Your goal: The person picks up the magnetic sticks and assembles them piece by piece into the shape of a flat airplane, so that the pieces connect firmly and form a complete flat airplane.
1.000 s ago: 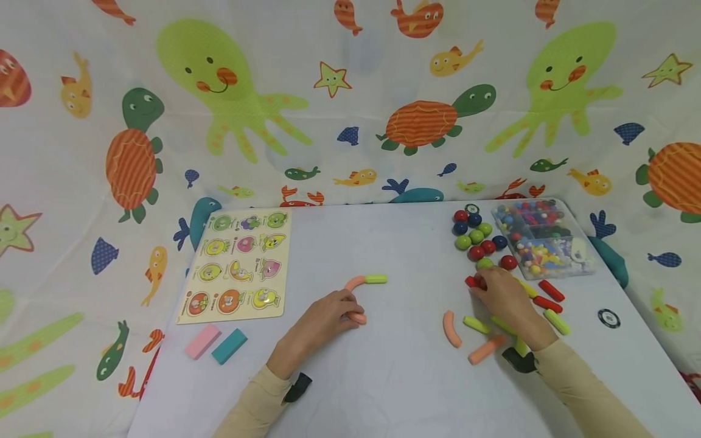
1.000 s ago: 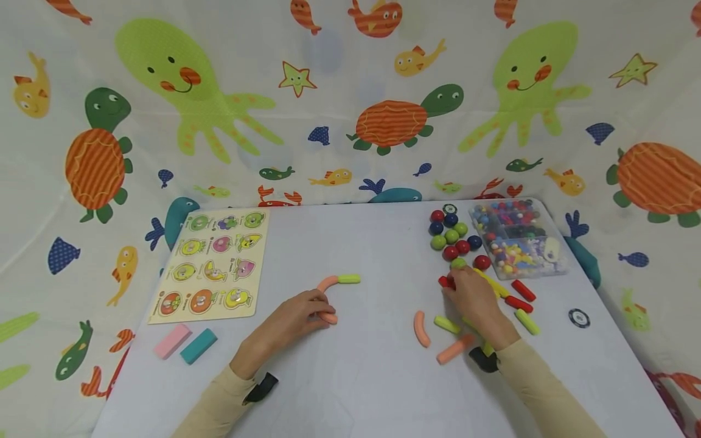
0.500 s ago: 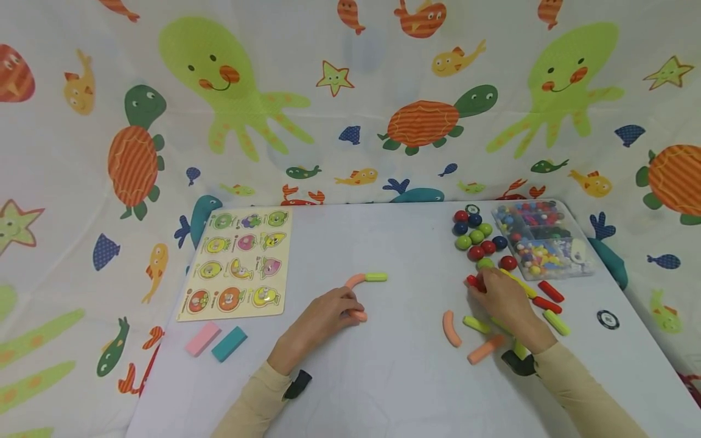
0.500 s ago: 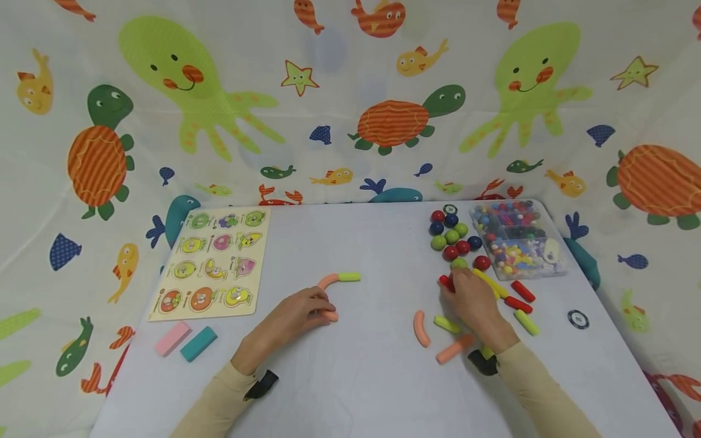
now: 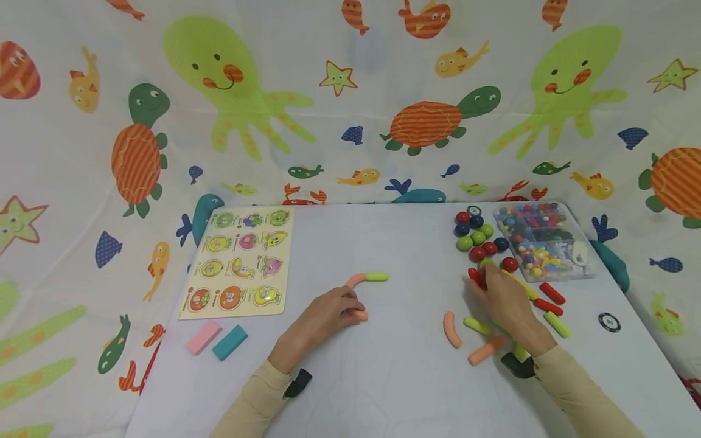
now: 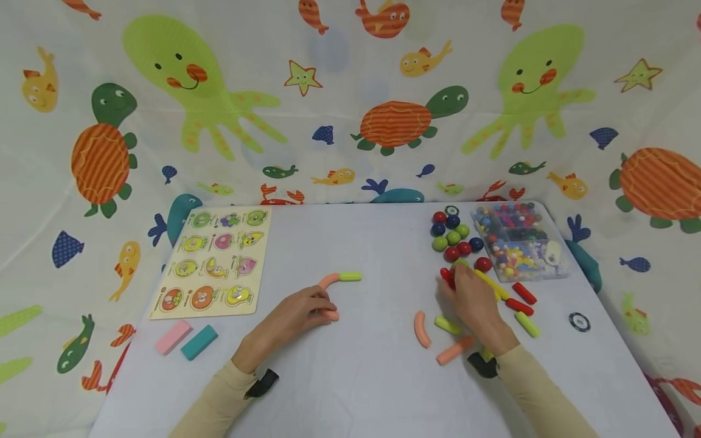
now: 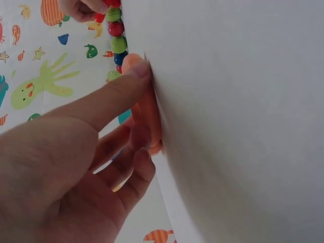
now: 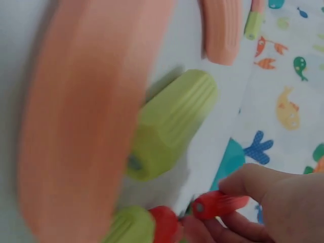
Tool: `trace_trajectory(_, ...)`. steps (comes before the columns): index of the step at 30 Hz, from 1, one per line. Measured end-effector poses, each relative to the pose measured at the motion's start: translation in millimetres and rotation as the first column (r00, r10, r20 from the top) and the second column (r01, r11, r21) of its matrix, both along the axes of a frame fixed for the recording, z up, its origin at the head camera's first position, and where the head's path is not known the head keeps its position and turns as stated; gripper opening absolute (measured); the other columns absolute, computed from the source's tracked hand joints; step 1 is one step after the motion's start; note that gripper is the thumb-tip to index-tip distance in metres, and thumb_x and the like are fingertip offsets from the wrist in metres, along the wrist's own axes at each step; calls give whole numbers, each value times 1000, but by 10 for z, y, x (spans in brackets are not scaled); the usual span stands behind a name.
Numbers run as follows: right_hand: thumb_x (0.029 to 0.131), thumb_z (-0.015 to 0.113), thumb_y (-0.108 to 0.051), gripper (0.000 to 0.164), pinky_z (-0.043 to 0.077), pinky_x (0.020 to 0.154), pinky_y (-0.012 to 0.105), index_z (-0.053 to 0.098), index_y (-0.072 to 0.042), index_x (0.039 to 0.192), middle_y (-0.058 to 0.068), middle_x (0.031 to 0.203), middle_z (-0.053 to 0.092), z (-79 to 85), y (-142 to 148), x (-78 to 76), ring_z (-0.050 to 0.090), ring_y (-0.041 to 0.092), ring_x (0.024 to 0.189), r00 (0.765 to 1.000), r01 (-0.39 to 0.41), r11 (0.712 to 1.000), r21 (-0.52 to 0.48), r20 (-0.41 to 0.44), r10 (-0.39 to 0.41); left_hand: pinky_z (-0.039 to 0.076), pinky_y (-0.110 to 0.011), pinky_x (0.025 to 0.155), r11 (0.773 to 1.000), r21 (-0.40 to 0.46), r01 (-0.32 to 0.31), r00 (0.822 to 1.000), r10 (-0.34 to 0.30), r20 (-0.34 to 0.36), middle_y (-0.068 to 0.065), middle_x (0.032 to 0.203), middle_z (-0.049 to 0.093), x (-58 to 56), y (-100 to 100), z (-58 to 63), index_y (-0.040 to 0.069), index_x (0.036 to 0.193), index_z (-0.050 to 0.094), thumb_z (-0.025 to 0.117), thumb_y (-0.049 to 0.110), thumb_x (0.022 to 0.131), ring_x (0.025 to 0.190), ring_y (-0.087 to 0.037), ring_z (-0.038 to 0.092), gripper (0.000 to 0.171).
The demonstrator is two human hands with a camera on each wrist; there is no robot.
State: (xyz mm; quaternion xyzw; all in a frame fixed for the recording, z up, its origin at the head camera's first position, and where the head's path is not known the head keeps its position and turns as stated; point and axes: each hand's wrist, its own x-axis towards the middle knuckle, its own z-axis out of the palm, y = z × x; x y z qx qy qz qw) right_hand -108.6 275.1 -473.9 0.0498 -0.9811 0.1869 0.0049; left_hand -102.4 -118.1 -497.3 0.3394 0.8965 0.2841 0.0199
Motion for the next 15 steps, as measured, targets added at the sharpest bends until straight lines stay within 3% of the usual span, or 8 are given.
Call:
trace_trajectory(7, 91, 74, -21, 30, 47, 58, 28, 61, -4, 112, 10, 88, 66, 149, -278, -93, 57, 20, 70, 988, -37, 997, -74, -154, 25, 55, -29, 87, 1000, 15, 3, 1000, -3, -3, 4, 103, 67, -17, 2, 12, 17, 105, 80, 81, 24, 86, 93, -10, 63, 20)
trace_trajectory(11, 90, 76, -20, 27, 50, 61, 30, 65, -7, 111, 7, 91, 68, 232, -546, -130, 60, 22, 74, 967, -130, 983, -131, -234, 97, 55, -30, 87, 1000, 13, -2, 1000, 2, 3, 3, 103, 67, -21, -2, 20, 16, 105, 80, 81, 24, 86, 94, -11, 63, 21)
trace_trajectory(15, 88, 79, -18, 27, 56, 70, 33, 67, -10, 112, 3, 96, 68, 281, -832, -137, 63, 20, 82, 950, -242, 954, -176, -242, 196, 55, -31, 88, 1000, 4, -12, 1000, 12, 27, 4, 104, 66, -20, -7, 21, 17, 107, 79, 81, 24, 86, 95, -11, 63, 22)
